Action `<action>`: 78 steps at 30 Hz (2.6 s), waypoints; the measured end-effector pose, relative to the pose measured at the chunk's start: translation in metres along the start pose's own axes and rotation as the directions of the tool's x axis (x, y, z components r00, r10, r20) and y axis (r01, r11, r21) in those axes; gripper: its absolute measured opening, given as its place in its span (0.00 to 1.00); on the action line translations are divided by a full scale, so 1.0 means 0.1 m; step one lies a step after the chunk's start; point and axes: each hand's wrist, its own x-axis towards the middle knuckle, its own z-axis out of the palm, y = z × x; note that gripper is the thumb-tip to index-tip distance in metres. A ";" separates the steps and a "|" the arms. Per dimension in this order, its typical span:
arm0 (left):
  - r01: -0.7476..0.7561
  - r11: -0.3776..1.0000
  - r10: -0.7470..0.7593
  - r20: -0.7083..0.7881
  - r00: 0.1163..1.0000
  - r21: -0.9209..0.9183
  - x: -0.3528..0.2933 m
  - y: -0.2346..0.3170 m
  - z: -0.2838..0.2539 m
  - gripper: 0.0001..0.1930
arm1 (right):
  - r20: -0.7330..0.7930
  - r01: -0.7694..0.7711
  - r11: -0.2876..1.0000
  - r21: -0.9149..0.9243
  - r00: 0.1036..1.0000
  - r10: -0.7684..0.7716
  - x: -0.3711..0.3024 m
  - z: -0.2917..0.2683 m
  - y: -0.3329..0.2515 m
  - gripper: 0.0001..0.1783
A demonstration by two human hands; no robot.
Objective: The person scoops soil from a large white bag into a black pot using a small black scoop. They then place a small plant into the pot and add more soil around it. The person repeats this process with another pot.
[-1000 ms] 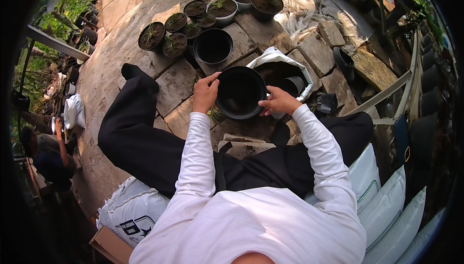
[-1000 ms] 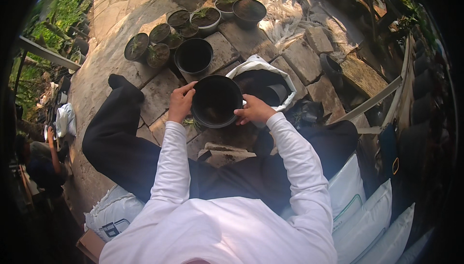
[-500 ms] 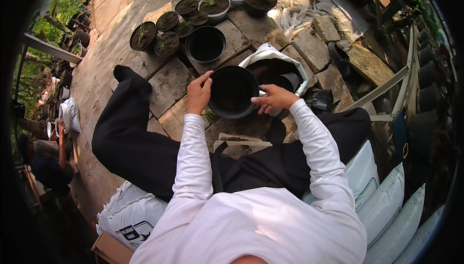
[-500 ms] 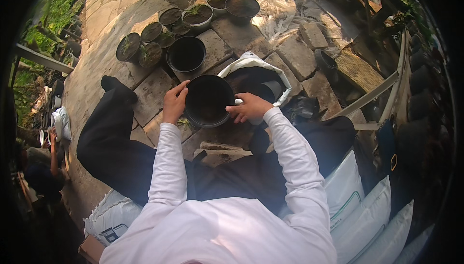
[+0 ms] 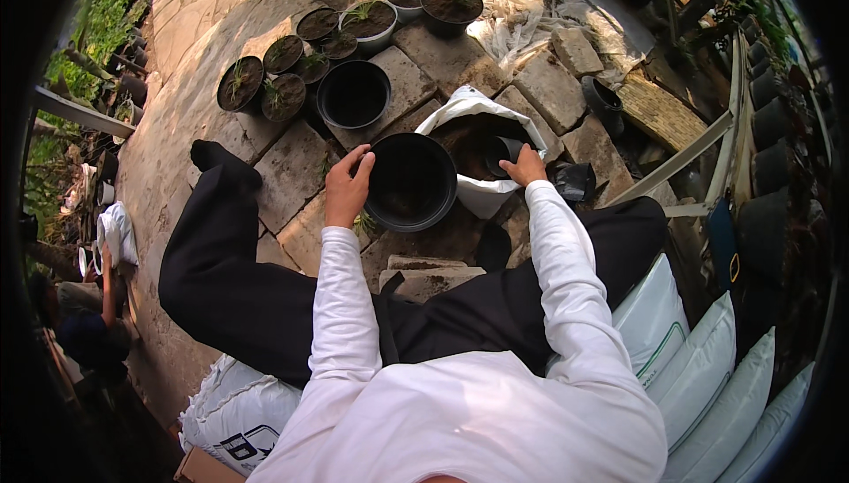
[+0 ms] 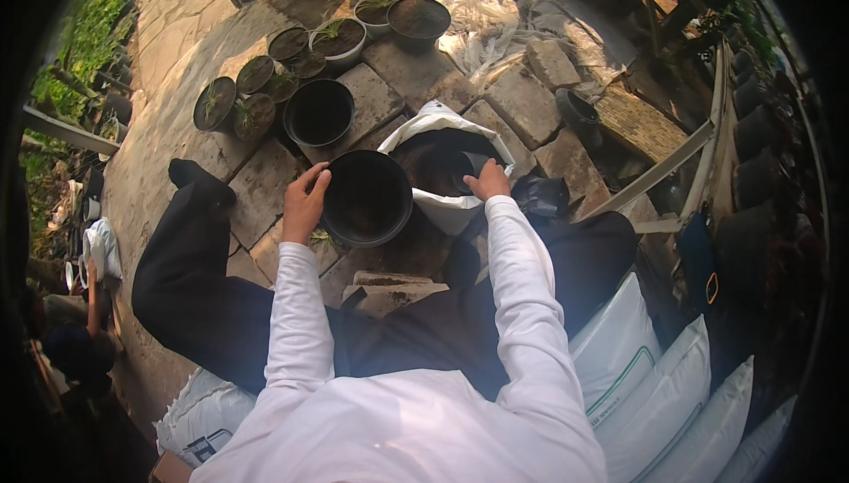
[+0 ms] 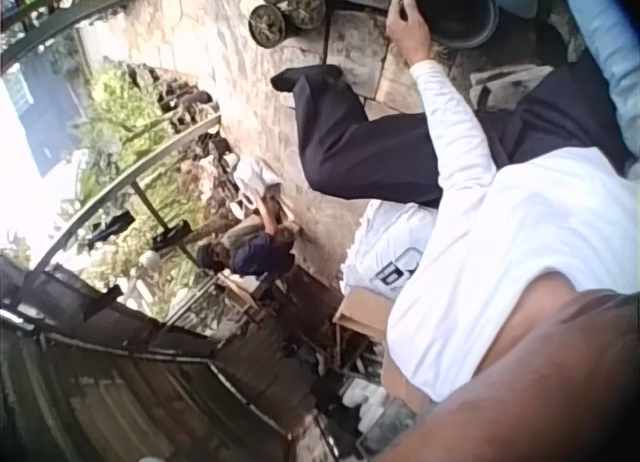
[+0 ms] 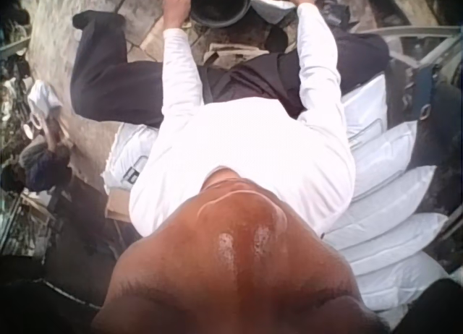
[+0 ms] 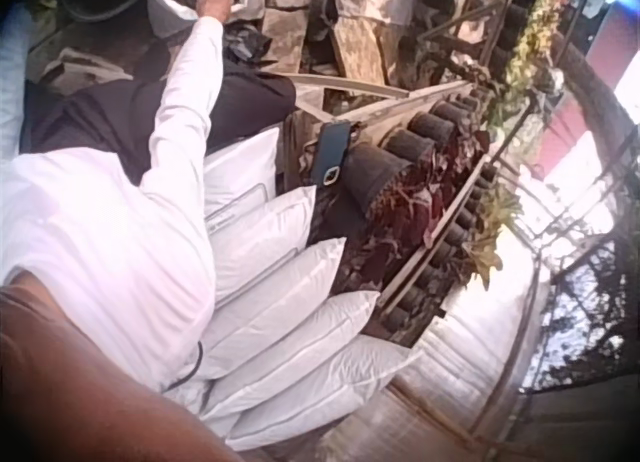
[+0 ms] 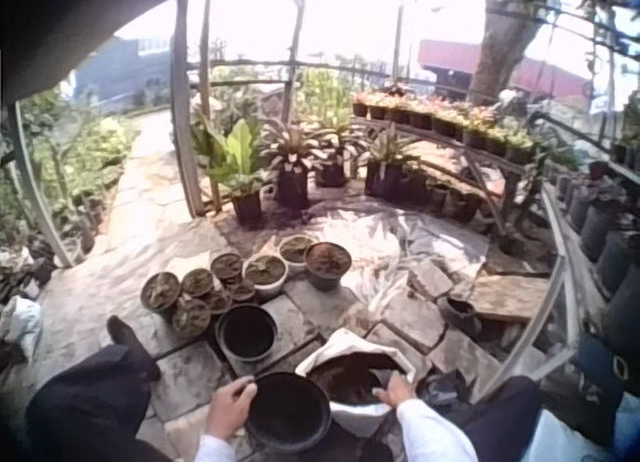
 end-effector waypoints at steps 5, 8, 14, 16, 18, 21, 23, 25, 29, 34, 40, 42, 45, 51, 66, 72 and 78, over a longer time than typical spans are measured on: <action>-0.043 0.998 0.045 -0.032 0.998 0.036 -0.01 0.02 0.02 0.18 | 0.053 -0.074 0.988 0.134 0.996 0.067 0.06 0.00 -0.06 0.47; -0.017 0.999 0.020 -0.048 0.999 0.050 -0.01 -0.01 0.02 0.18 | 0.068 0.014 0.975 0.223 0.997 -0.030 0.08 0.02 0.01 0.53; -0.054 0.995 0.060 -0.067 0.996 0.083 0.01 0.02 0.02 0.17 | -0.140 0.043 0.972 0.230 0.990 -0.010 -0.01 0.00 -0.04 0.56; -0.058 0.998 0.061 -0.093 0.994 0.039 0.06 0.06 -0.02 0.17 | -0.164 -0.111 0.924 0.367 0.970 0.181 -0.03 -0.07 0.02 0.49; -0.077 0.997 0.077 -0.116 0.990 0.004 0.18 0.22 -0.03 0.17 | -0.213 -0.233 0.877 0.419 0.914 0.345 -0.08 -0.04 0.11 0.47; -0.161 0.986 0.161 -0.012 0.987 0.047 0.54 0.69 -0.03 0.16 | -0.176 -0.410 0.825 0.389 0.846 0.503 -0.19 0.13 0.23 0.43; -0.295 0.954 0.286 0.128 0.950 0.059 0.86 0.95 0.13 0.16 | 0.126 -0.488 0.663 0.567 0.847 0.516 -0.26 0.23 0.20 0.35; -0.419 0.891 0.335 0.372 0.866 0.175 1.17 1.20 0.46 0.18 | 0.209 -0.488 0.551 0.677 0.845 0.493 -0.21 0.59 0.30 0.28; -0.587 0.720 0.107 0.777 0.621 0.370 1.71 1.18 1.16 0.22 | -0.066 -0.360 0.627 0.690 0.832 0.551 -0.15 1.21 0.46 0.26; -0.679 0.525 -0.031 0.809 0.587 0.512 1.83 0.79 1.79 0.23 | -0.132 -0.306 0.626 0.718 0.822 0.554 -0.26 1.06 0.32 0.21; -0.715 0.484 -0.016 0.822 0.569 0.504 1.99 0.70 2.06 0.18 | -0.199 -0.253 0.659 0.708 0.824 0.530 -0.31 0.83 0.40 0.14; -0.666 0.587 -0.003 0.823 0.568 0.461 2.17 0.78 1.95 0.14 | -0.212 -0.216 0.628 0.747 0.819 0.534 -0.39 0.64 0.46 0.12; -0.611 0.616 -0.022 0.786 0.617 0.497 2.42 0.72 1.71 0.11 | -0.346 -0.071 0.661 0.747 0.807 0.478 -0.47 0.50 0.51 0.11; -0.414 0.697 -0.230 0.729 0.645 0.585 2.37 0.65 1.67 0.13 | -0.263 -0.130 0.647 0.752 0.840 0.475 -0.50 0.35 0.47 0.11; -0.689 0.510 -0.045 0.816 0.576 0.515 2.29 0.48 1.67 0.15 | -0.341 -0.129 0.753 0.645 0.833 0.435 -0.39 0.36 0.46 0.12; -0.792 0.570 0.281 0.853 0.439 0.219 2.02 0.69 1.98 0.21 | -0.349 0.038 0.577 0.816 0.828 0.439 -0.22 0.31 0.43 0.17; -0.746 0.628 0.272 0.835 0.478 0.222 2.09 0.65 2.20 0.13 | -0.321 0.018 0.557 0.830 0.832 0.452 -0.16 0.38 0.41 0.16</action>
